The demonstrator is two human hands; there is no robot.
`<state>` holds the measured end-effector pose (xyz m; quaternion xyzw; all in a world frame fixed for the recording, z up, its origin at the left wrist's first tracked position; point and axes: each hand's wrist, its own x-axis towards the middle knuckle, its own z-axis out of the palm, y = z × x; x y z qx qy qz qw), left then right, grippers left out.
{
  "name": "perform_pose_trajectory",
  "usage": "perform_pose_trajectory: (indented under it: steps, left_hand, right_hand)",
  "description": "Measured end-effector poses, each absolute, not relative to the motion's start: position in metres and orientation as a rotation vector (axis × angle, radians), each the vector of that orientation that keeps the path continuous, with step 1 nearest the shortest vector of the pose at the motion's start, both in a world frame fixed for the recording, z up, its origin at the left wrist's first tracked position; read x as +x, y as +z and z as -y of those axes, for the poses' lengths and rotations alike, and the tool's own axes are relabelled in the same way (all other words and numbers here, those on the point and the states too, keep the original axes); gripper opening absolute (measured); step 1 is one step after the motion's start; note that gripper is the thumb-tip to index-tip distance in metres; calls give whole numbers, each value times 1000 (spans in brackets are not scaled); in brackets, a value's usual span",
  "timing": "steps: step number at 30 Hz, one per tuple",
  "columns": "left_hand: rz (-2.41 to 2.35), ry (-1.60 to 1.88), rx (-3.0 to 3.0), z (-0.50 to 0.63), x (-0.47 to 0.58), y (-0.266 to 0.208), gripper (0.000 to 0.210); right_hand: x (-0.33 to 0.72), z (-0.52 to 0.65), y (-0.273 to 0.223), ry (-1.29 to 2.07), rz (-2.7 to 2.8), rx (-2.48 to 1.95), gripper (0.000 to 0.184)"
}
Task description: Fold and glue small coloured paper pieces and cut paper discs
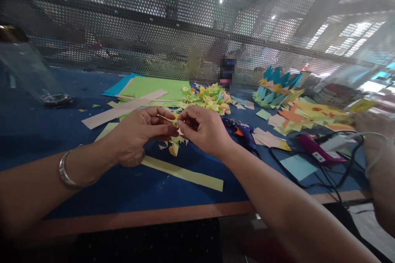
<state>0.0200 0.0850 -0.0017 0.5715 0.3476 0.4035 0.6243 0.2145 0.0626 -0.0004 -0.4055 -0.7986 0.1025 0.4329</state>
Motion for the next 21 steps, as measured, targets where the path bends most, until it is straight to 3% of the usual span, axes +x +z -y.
perform_pose_trajectory:
  steps: [21]
  left_hand:
    - [-863,973,1253,-83,25,0,24]
  right_hand:
    - [212,-61,0,161,1995,-1038,8]
